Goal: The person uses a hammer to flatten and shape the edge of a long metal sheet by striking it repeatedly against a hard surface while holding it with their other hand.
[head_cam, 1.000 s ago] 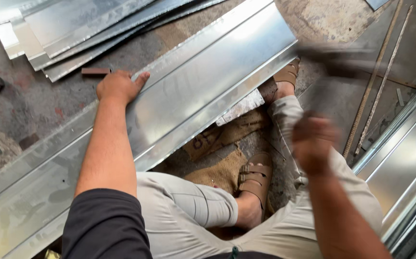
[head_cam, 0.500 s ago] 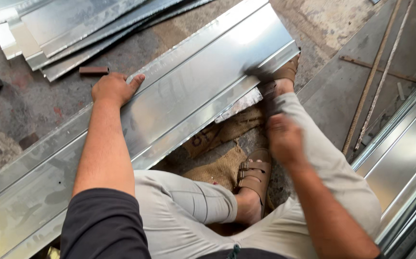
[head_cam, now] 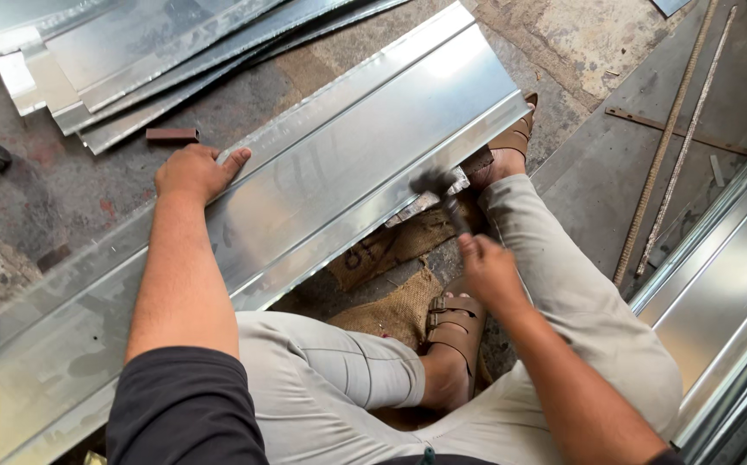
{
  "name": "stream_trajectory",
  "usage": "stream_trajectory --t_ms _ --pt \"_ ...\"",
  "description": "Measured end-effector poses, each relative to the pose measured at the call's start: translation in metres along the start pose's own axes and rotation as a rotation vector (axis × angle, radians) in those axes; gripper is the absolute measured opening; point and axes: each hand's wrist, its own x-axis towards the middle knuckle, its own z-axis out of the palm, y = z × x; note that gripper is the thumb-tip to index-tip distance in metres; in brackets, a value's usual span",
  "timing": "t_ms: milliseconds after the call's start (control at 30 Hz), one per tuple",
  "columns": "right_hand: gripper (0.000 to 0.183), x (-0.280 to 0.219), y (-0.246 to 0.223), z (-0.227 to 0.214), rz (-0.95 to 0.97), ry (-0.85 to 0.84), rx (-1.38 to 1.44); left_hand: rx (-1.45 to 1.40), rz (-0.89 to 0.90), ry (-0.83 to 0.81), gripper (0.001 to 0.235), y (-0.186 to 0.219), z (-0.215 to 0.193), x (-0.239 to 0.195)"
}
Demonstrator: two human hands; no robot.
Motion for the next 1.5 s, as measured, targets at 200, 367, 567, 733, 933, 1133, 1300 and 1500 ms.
stream_trajectory --t_ms 200,367,567,733,933,1133,1300,1500 --pt "0.041 -0.022 -0.001 -0.106 -0.83 0.33 0.826 -0.019 0.029 0.028 0.088 -0.016 0.002 0.003" --pt "0.045 -0.03 -0.001 -0.119 -1.114 0.462 0.936 -0.029 0.006 0.005 0.087 -0.025 0.006 -0.004" --pt "0.035 -0.003 -0.003 -0.012 -0.208 0.031 -0.071 -0.055 0.035 0.059 0.085 -0.031 0.011 0.004" --pt "0.037 -0.017 -0.017 -0.068 -0.503 0.134 0.988 -0.057 0.074 0.066 0.084 -0.043 0.018 0.004" --pt "0.043 -0.029 -0.03 -0.121 -1.136 0.452 0.968 -0.066 0.003 0.046 0.084 -0.041 0.013 -0.003" --pt "0.042 0.004 0.0 -0.012 -0.326 0.136 -0.056 -0.035 0.022 0.042 0.083 -0.043 0.015 -0.004" --pt "0.047 0.021 0.016 -0.004 -0.164 0.11 0.006 0.058 0.017 -0.019 0.084 -0.04 0.022 -0.002" --pt "0.051 0.022 0.025 0.01 -0.154 0.086 -0.006 -0.016 0.16 0.067 0.082 0.019 0.037 0.032"
